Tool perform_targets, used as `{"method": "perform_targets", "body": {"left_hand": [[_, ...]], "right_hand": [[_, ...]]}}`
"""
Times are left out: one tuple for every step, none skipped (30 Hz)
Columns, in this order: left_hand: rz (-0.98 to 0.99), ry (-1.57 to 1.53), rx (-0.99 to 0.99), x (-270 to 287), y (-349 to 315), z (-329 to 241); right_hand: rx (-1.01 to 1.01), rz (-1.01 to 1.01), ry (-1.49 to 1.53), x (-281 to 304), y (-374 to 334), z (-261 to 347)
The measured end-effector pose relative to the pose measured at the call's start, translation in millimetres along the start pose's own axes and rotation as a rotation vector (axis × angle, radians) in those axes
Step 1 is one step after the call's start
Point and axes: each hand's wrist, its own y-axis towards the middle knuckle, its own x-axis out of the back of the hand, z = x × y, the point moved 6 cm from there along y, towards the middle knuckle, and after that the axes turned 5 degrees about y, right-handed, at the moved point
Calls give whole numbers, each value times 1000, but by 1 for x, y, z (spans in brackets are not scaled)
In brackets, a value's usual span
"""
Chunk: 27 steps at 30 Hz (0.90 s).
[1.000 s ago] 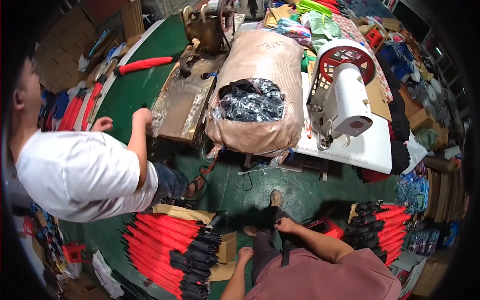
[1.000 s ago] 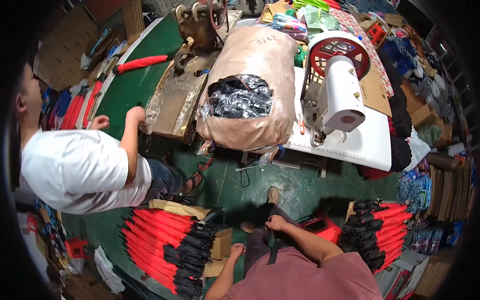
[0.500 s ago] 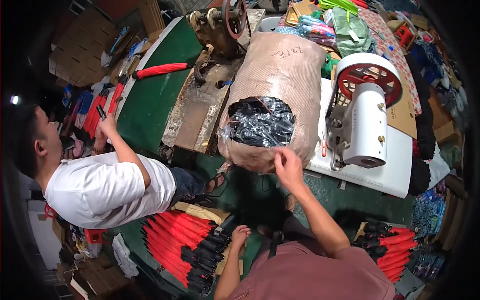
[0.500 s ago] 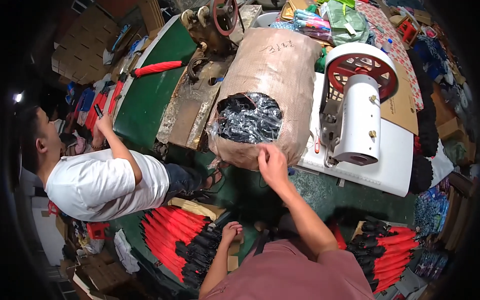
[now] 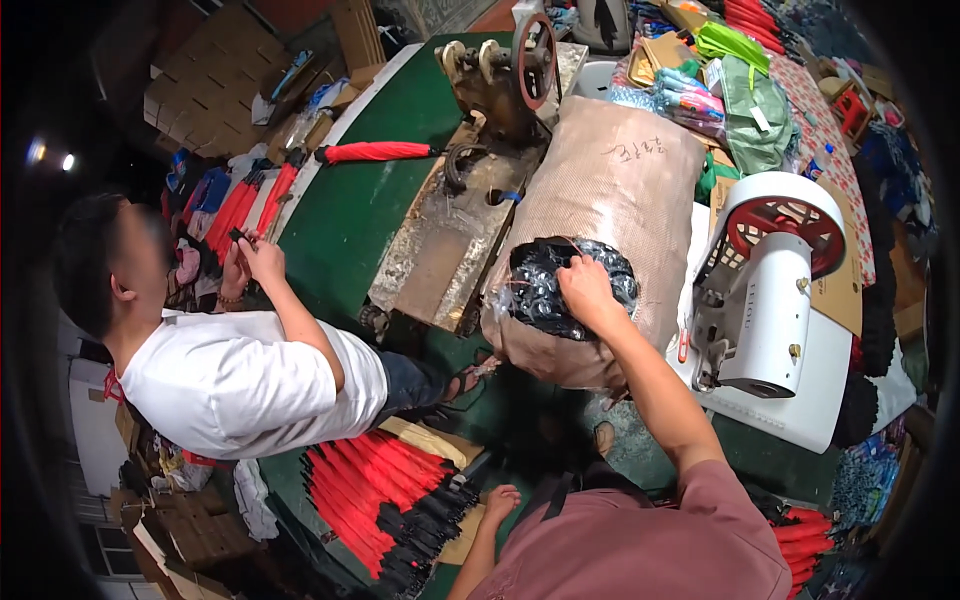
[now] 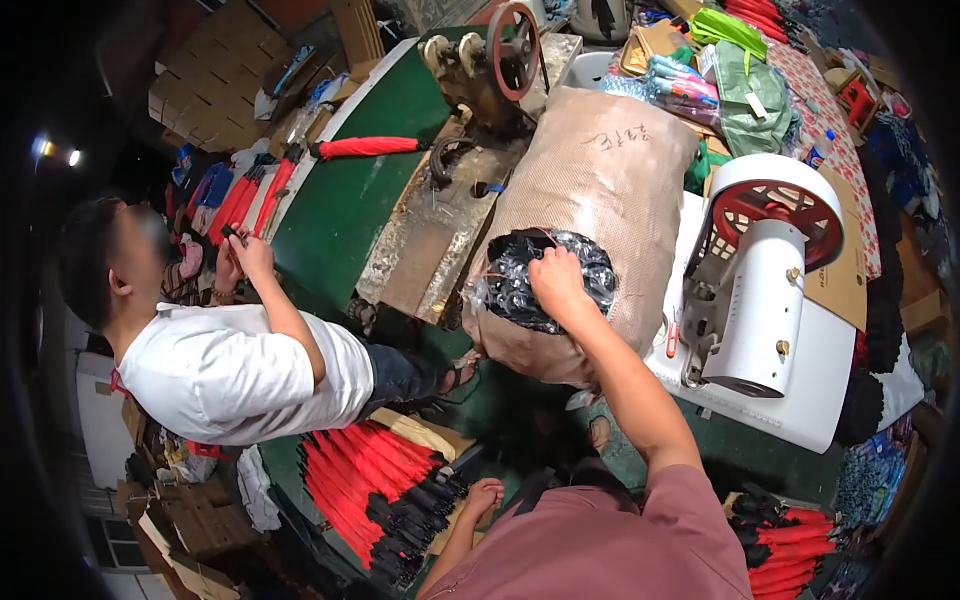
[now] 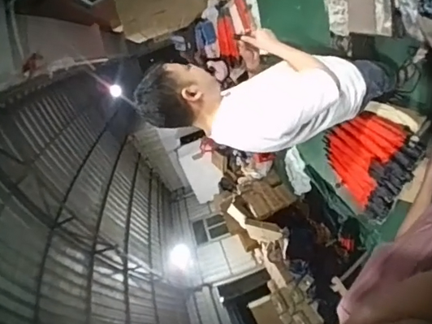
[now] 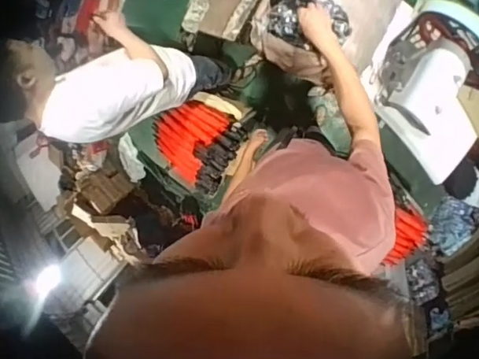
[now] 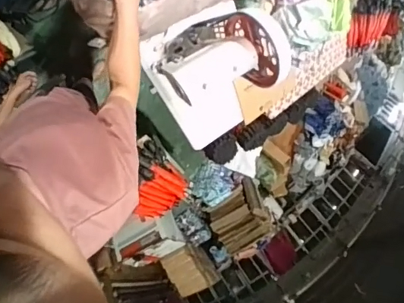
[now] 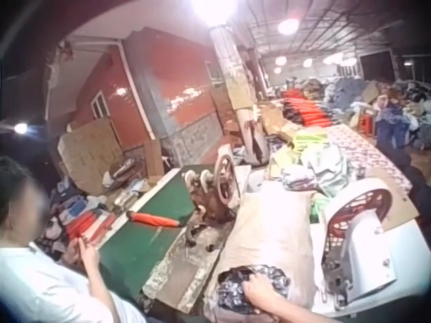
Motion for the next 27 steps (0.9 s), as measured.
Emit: {"method": "perform_targets", "body": {"left_hand": [[-8, 13, -17, 3, 5, -9], [-14, 24, -35, 7, 11, -19], [-19, 35, -53, 11, 18, -29], [-13, 18, -64, 13, 25, -35], [-7, 28, -114, 17, 36, -47], [-6, 40, -162, 23, 46, -60], [-6, 51, -211, 25, 54, -71], [-6, 36, -222, 23, 63, -81], [-8, 40, -247, 22, 69, -96], [-10, 45, -274, 20, 74, -111], [-10, 57, -304, 21, 79, -123], [-2, 58, -316, 23, 80, -129], [24, 57, -321, 24, 80, -134], [42, 47, -329, 26, 79, -140], [62, 38, -337, 27, 79, -149], [62, 27, -348, 30, 73, -162], [67, 44, -381, 36, 67, -178], [68, 58, -406, 44, 43, -197], [61, 68, -432, 51, 18, -217], [49, 51, -434, 57, -5, -237], [18, 99, -460, 63, -30, -261], [-15, 146, -483, 68, -50, -282], [-50, 193, -512, 73, -62, -301], [-66, 176, -510, 75, -62, -311], [-118, 219, -676, 73, -67, -328], [-170, 270, -840, 71, -83, -353], [-184, 240, -922, 67, -99, -372]], "right_hand": [[-8, 64, -40, -4, 2, -3], [-17, 128, -83, -8, 5, -6], [-15, 121, -100, -8, 8, -7], [-22, 161, -72, -10, 10, -8], [-30, 201, -45, -11, 12, -9], [-38, 241, -15, -10, 17, -7], [-25, 237, -29, -5, 24, -7], [-11, 318, -33, -4, 29, -8], [-5, 403, -35, -5, 30, -9], [-1, 487, -36, -7, 30, -9], [-5, 481, -47, -5, 32, -10], [-8, 469, -48, -4, 33, -9], [-14, 458, -49, -3, 32, -10], [-7, 445, -52, 0, 35, -8], [-6, 435, -64, 5, 38, -12], [-34, 403, -40, 11, 38, -19], [-64, 372, -15, 18, 36, -29], [-89, 348, 15, 24, 29, -33], [-96, 214, 107, 45, 25, -34], [-100, 82, 203, 71, 20, -31], [-45, -131, 248, 98, 13, -22], [11, -341, 297, 122, 3, -14], [-106, -402, 408, 132, -8, -21], [-228, -453, 522, 139, -19, -23], [-294, -540, 551, 152, -32, -17], [-368, -628, 579, 170, -48, -6], [-403, -645, 673, 177, -60, 2]]}}
